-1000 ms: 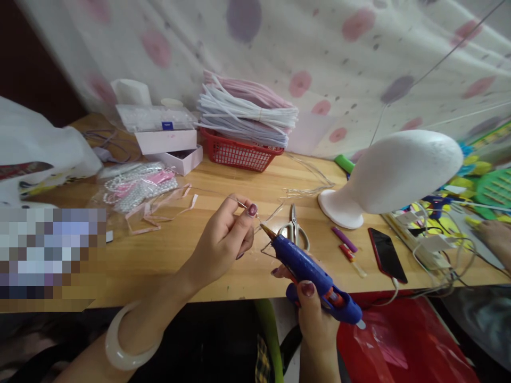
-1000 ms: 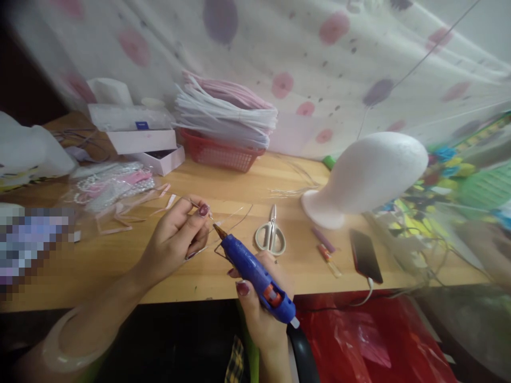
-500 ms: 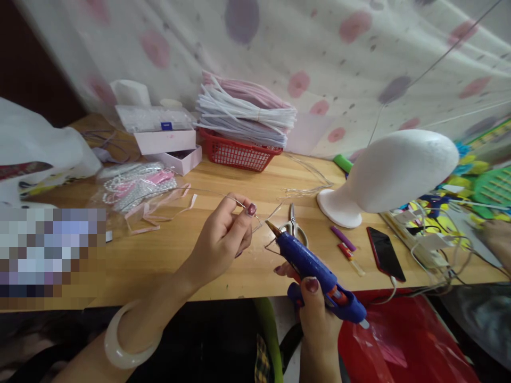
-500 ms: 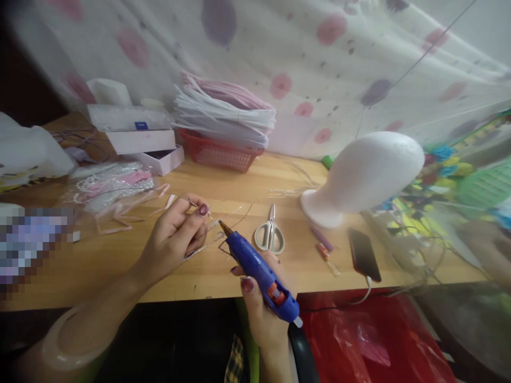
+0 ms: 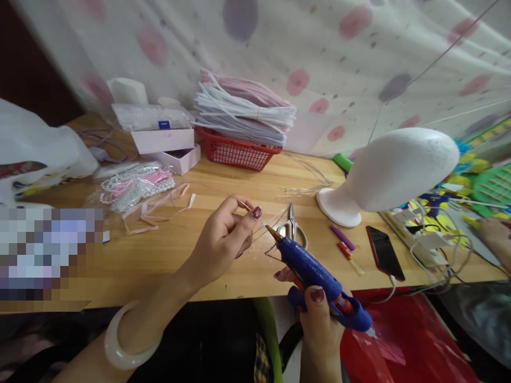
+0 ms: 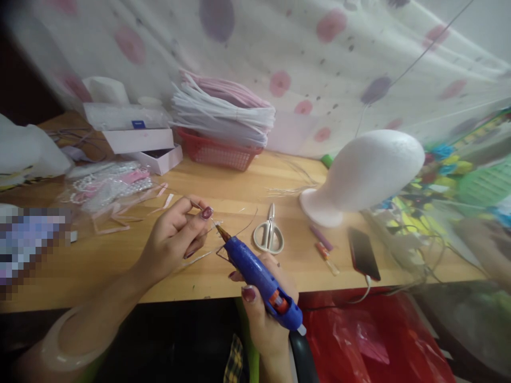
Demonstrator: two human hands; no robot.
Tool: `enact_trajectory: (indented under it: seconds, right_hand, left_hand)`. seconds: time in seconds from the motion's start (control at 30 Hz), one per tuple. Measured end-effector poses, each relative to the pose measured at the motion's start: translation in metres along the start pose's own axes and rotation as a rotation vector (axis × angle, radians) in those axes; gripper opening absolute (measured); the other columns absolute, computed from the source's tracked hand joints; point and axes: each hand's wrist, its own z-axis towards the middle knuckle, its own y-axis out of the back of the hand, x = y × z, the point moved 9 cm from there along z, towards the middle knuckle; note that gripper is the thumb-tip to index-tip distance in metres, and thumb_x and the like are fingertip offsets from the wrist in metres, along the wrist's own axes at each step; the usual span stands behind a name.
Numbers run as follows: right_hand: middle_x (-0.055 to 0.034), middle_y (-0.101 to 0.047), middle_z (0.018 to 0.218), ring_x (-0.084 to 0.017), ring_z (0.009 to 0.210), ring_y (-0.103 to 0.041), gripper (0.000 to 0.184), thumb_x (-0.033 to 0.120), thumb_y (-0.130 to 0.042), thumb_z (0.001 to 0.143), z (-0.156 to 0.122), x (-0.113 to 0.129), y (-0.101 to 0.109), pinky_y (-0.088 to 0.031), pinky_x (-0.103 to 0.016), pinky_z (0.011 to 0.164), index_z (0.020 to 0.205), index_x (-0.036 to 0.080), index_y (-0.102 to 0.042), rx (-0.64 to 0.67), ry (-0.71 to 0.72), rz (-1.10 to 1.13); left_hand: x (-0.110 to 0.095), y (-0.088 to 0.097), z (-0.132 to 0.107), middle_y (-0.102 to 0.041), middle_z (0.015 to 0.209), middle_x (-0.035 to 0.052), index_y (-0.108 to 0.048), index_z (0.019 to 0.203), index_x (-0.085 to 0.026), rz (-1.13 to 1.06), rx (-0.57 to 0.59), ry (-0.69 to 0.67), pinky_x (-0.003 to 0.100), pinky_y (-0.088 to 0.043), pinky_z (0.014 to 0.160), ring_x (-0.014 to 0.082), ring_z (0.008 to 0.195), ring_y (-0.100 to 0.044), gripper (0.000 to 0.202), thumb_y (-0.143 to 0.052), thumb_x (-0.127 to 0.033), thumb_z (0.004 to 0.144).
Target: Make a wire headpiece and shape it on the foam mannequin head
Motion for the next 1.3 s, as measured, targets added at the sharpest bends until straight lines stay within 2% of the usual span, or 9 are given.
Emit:
enact_trajectory:
  seconds: [0.37, 0.47, 0.63, 0.8, 0.93, 1.03, 1.13, 1.2, 1.3]
  right_hand:
    - [-0.0049, -0.072, 0.076, -0.023, 0.077, -0.068, 0.039, 0.052, -0.055, 0.090, -0.002, -0.006, 0.000, -0.051, -0.035, 0.071, 0.077, 0.021, -0.074, 0.021, -0.008, 0.002]
    - [-0.0045, -0.070, 0.070, -0.021, 0.071, -0.066, 0.043, 0.057, -0.058, 0.086, -0.006, -0.024, 0.023, -0.050, -0.032, 0.068, 0.071, 0.019, -0.071, -0.197, -0.136, -0.007]
    - [-0.0049, -0.067, 0.069, -0.014, 0.054, -0.051, 0.053, 0.067, -0.061, 0.078, -0.009, -0.065, 0.089, -0.035, -0.024, 0.042, 0.073, 0.016, -0.071, -0.602, -0.435, -0.223]
    - [-0.0094, -0.071, 0.072, -0.019, 0.058, -0.058, 0.058, 0.071, -0.060, 0.075, 0.024, -0.111, 0.127, -0.039, -0.028, 0.048, 0.075, 0.014, -0.072, -0.530, -0.526, -0.441]
    - [-0.0110, -0.072, 0.076, -0.028, 0.074, -0.065, 0.057, 0.072, -0.059, 0.075, 0.045, -0.135, 0.129, -0.043, -0.034, 0.064, 0.076, 0.016, -0.072, -0.340, -0.537, -0.573]
    - [-0.0090, -0.070, 0.076, -0.028, 0.074, -0.063, 0.052, 0.067, -0.066, 0.072, 0.044, -0.115, 0.128, -0.042, -0.036, 0.066, 0.083, 0.017, -0.072, -0.308, -0.461, -0.591]
    - [-0.0074, -0.065, 0.076, -0.023, 0.070, -0.057, 0.048, 0.064, -0.068, 0.074, 0.025, -0.057, 0.142, -0.040, -0.034, 0.064, 0.083, 0.016, -0.069, -0.651, -0.321, -0.667]
    - [-0.0046, -0.063, 0.075, -0.018, 0.067, -0.053, 0.045, 0.062, -0.062, 0.081, 0.022, -0.036, 0.125, -0.038, -0.030, 0.061, 0.084, 0.017, -0.067, -0.657, -0.279, -0.452]
    - [0.0028, -0.051, 0.060, -0.011, 0.052, -0.042, 0.047, 0.064, -0.056, 0.085, 0.046, -0.037, 0.039, -0.027, -0.024, 0.048, 0.087, 0.018, -0.068, -0.132, -0.355, 0.039]
  left_hand:
    - [0.002, 0.003, -0.002, -0.030, 0.043, -0.0148, -0.044, 0.090, -0.023, -0.002, -0.024, 0.003, 0.012, -0.018, 0.036, 0.0025, 0.034, -0.023, 0.021, -0.055, -0.040, 0.096]
    - [0.002, 0.004, -0.002, -0.032, 0.044, -0.0145, -0.044, 0.090, -0.023, 0.009, -0.032, 0.012, 0.012, -0.019, 0.036, 0.0025, 0.034, -0.025, 0.020, -0.055, -0.039, 0.096]
    - [0.001, 0.004, -0.001, -0.034, 0.044, -0.0141, -0.044, 0.089, -0.022, 0.024, -0.043, 0.010, 0.012, -0.023, 0.037, 0.0027, 0.035, -0.028, 0.020, -0.054, -0.037, 0.096]
    - [0.000, 0.004, -0.002, -0.035, 0.043, -0.0136, -0.044, 0.089, -0.022, 0.028, -0.046, 0.012, 0.013, -0.023, 0.037, 0.0032, 0.035, -0.029, 0.019, -0.054, -0.037, 0.096]
    - [0.000, 0.006, -0.002, -0.033, 0.045, -0.0133, -0.045, 0.089, -0.022, 0.022, -0.063, 0.011, 0.014, -0.023, 0.037, 0.0035, 0.036, -0.029, 0.019, -0.055, -0.037, 0.095]
    - [0.000, 0.007, -0.002, -0.035, 0.046, -0.0127, -0.045, 0.089, -0.022, 0.021, -0.075, 0.005, 0.015, -0.023, 0.038, 0.0037, 0.036, -0.030, 0.019, -0.055, -0.038, 0.095]
    - [0.001, 0.006, -0.002, -0.036, 0.048, -0.0120, -0.046, 0.089, -0.022, 0.021, -0.073, 0.007, 0.015, -0.023, 0.038, 0.0035, 0.037, -0.031, 0.020, -0.056, -0.038, 0.095]
    - [0.002, 0.005, -0.002, -0.038, 0.048, -0.0118, -0.045, 0.089, -0.022, 0.020, -0.070, 0.006, 0.015, -0.022, 0.038, 0.0034, 0.037, -0.031, 0.020, -0.056, -0.038, 0.095]
    - [0.003, 0.002, -0.002, -0.039, 0.046, -0.0119, -0.045, 0.089, -0.022, 0.018, -0.067, 0.011, 0.015, -0.022, 0.038, 0.0036, 0.036, -0.031, 0.020, -0.055, -0.038, 0.096]
